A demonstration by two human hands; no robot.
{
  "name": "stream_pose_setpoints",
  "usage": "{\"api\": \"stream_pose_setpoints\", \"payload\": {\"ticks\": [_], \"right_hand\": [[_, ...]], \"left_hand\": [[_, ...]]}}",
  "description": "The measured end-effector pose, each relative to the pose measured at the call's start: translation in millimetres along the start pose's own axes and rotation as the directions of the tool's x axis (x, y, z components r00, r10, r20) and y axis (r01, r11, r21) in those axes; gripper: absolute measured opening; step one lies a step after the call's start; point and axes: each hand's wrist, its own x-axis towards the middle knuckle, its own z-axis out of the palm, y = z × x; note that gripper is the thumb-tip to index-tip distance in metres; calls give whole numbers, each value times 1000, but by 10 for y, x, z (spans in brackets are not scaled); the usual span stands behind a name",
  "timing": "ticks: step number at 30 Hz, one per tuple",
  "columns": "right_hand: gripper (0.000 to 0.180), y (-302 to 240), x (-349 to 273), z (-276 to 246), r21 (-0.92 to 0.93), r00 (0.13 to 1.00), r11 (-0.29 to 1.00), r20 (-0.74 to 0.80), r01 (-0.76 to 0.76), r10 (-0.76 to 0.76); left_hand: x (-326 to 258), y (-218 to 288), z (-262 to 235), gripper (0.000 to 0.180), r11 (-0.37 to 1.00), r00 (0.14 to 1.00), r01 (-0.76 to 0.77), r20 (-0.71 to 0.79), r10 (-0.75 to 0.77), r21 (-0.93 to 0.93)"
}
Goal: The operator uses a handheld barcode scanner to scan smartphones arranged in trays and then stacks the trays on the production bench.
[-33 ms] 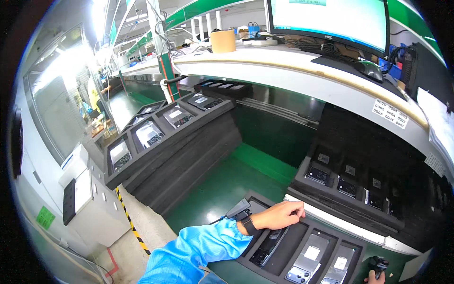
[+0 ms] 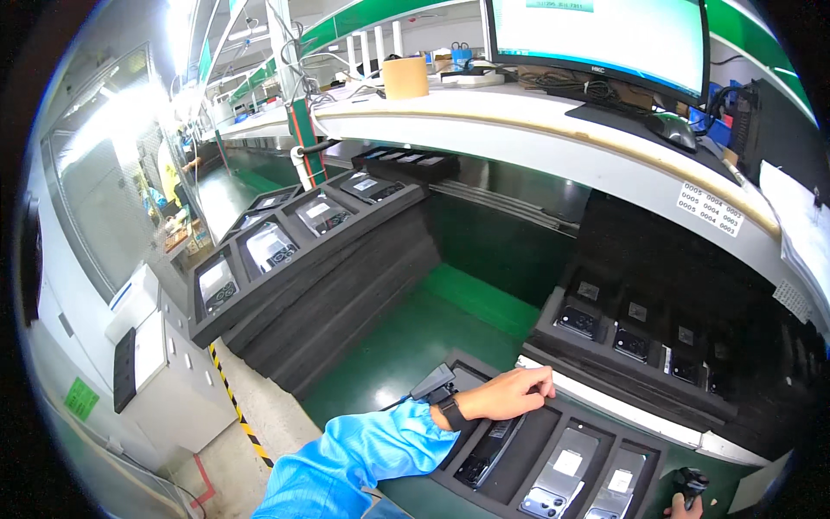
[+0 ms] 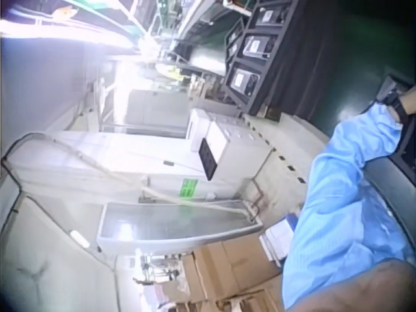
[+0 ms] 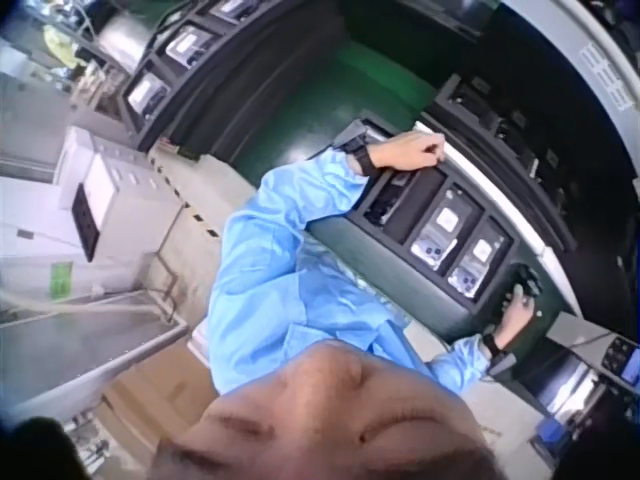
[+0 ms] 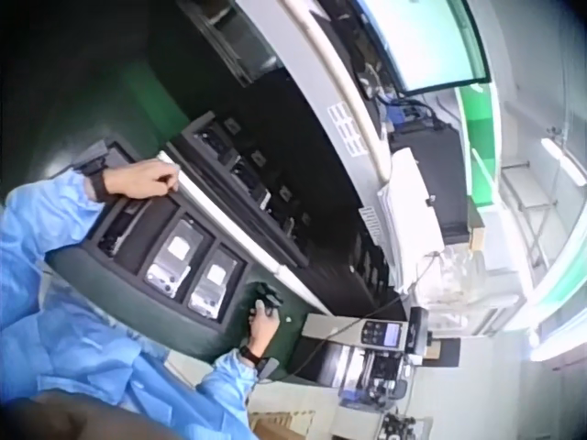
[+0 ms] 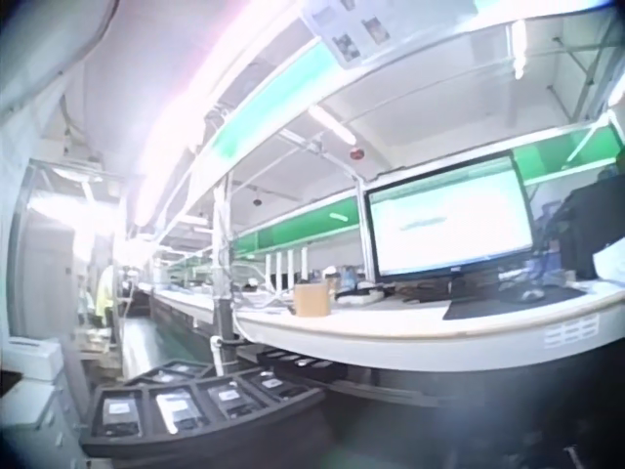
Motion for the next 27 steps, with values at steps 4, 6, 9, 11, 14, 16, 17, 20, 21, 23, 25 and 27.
{"api": "stream_pose_setpoints", "payload": {"ticks": [4,6,9,11,14,16,17,20,21,23,25,27], "right_hand": [[28,82,115,56,53,1000,998,-7,-16,16],[22,112,107,91,181,999,983,-35,-15,22],[26,97,81,89,195,998,980,-39,-38,47],[29,70,59,72,161,997,986,-48,-45,53],[37,47,26,48,5,997,1000,-70,-29,29],[47,32,17,60,-50,997,998,-73,-38,34],[47,33,-12,54,-119,995,993,-104,-8,-4],[62,17,-88,92,-213,971,977,-226,32,-81],[68,11,-116,80,-209,963,977,-256,34,-88],[71,13,-147,-28,-85,889,965,-375,248,-262],[66,35,-84,-326,-40,771,945,-568,325,-289],[56,67,79,-720,178,673,895,-721,408,-164]], "left_hand": [[14,-11,-32,16,998,1000,28,10,-27,-60],[4,-47,-8,13,997,1000,7,9,-6,-73],[-3,-80,17,12,997,999,47,26,-46,-58],[-5,-61,27,18,995,999,-40,-32,37,-89],[45,-7,-13,17,998,1000,0,12,1,-64],[74,30,-40,7,996,1000,20,-7,-21,-90],[89,36,-35,16,986,1000,11,-9,-13,-168],[115,15,-22,11,978,1000,-3,1,3,-209],[111,3,-14,10,971,1000,3,-21,-8,-241],[96,-18,-21,10,964,999,9,-34,-19,-266],[88,-28,-22,11,967,998,28,-40,-40,-254],[94,-33,-24,10,964,998,39,-41,-51,-263]]}}
